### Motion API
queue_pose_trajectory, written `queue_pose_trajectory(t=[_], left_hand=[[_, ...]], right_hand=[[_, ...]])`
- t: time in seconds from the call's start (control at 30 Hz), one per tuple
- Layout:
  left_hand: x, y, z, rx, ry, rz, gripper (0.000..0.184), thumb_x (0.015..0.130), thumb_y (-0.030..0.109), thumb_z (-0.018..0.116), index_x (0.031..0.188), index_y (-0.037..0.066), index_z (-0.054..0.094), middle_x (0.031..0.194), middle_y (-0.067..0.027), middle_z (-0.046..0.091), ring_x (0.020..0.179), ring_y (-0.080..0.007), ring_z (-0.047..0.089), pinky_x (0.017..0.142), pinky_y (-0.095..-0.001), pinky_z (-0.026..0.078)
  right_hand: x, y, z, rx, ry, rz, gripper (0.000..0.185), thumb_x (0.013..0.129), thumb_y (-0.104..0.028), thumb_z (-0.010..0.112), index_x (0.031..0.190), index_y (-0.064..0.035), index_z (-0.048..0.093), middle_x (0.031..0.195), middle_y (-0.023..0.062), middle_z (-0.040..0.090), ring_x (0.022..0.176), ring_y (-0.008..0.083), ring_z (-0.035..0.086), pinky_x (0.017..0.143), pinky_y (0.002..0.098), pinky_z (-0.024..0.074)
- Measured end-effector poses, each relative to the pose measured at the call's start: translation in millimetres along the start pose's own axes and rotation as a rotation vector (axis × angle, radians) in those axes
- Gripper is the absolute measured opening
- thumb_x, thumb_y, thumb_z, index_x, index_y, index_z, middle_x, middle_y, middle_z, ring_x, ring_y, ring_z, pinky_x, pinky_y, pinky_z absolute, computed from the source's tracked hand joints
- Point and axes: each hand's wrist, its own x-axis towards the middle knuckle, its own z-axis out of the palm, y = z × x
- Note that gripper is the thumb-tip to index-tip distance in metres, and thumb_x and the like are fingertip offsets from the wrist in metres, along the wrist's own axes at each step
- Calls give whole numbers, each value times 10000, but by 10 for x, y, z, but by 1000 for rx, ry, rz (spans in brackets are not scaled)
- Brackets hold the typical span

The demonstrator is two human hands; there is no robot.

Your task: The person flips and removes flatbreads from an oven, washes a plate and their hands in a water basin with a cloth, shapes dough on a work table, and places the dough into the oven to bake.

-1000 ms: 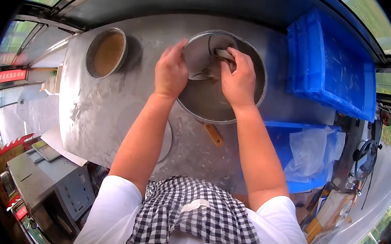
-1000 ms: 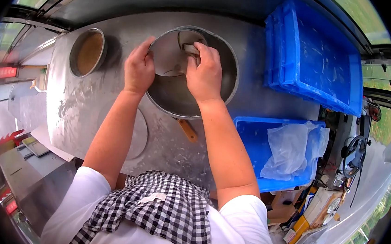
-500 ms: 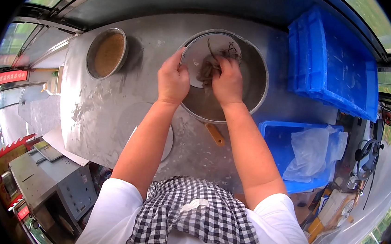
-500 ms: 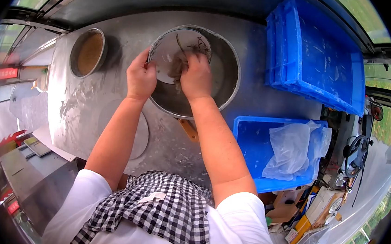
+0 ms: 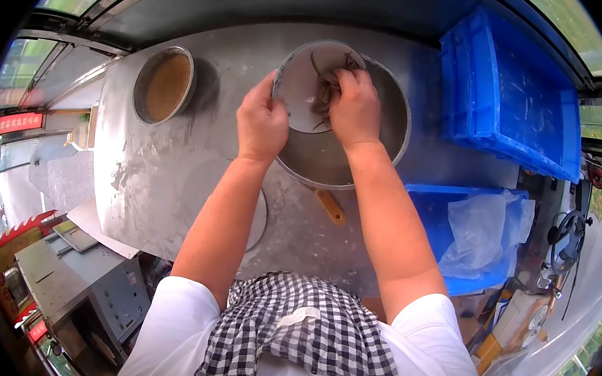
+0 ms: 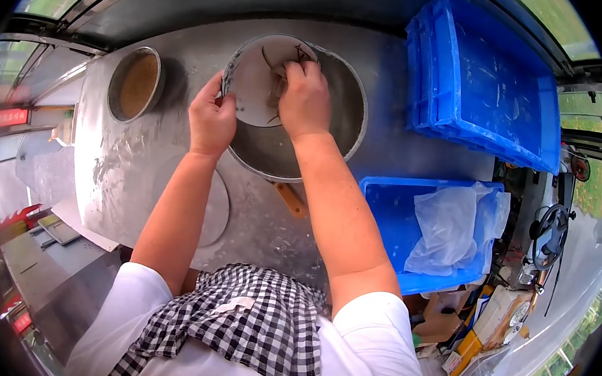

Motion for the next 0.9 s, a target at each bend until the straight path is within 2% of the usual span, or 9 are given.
queue_pose_trajectory(t=[0.07,0.17,0.23,0.37,0.47,0.6,0.63,0.77,0.9], left_hand=[[-46,15,15,95,0,95,468,879,-37,570,1335,24,653,1018,-176,699,866,-257,689,817,-339,549],[-120,153,31,141,-66,47,464,874,-34,572,1327,30,650,1015,-171,684,868,-255,682,806,-336,543],[-122,139,72,18,-68,19,453,863,-39,559,1300,27,661,999,-169,691,854,-253,681,802,-338,543],[-60,110,-13,-82,-85,-42,436,847,-38,533,1251,27,683,952,-161,705,826,-247,679,797,-338,542],[-116,115,-58,-7,-98,-62,437,836,-35,522,1234,28,692,921,-160,709,806,-244,678,796,-337,545],[-98,95,-49,-5,-82,45,441,841,-33,545,1254,32,685,943,-165,698,778,-241,669,774,-341,546],[-99,133,-77,-10,-89,9,447,842,-34,548,1263,34,683,952,-168,699,783,-250,671,777,-346,547],[-84,178,-154,7,-51,-44,469,847,-39,549,1290,43,681,982,-178,707,817,-296,681,796,-369,551],[-51,62,-73,61,26,42,467,849,-43,545,1284,46,690,1037,-190,719,900,-345,695,843,-398,556]], right_hand=[[90,-11,3,24,76,-7,306,844,-16,663,1138,-86,712,1175,149,671,1050,399,650,921,465,547],[140,-130,78,167,154,7,276,842,-16,658,1111,-58,701,1111,153,693,1040,382,657,907,453,543],[122,-301,104,275,181,-12,262,838,-22,656,1096,-44,692,1056,152,704,1024,369,664,897,440,541],[-142,-483,55,448,-50,-61,300,832,-8,658,1120,-80,702,1090,143,695,992,360,675,865,427,558],[-138,-434,51,382,-74,-132,304,828,6,661,1112,-90,709,1102,141,689,993,360,675,862,431,563],[99,-337,-3,156,107,-247,294,808,22,670,1076,-89,714,1103,129,684,1015,352,668,890,442,558],[141,-301,-44,94,110,-231,279,812,7,665,1066,-92,723,1115,127,685,1020,354,664,902,450,554],[65,-216,-147,-124,-105,-69,164,845,-16,615,972,-62,708,1138,136,669,1030,371,649,888,459,566],[-270,-279,55,13,-275,74,173,837,-47,649,997,-51,714,1116,166,672,1028,397,655,887,488,558]])
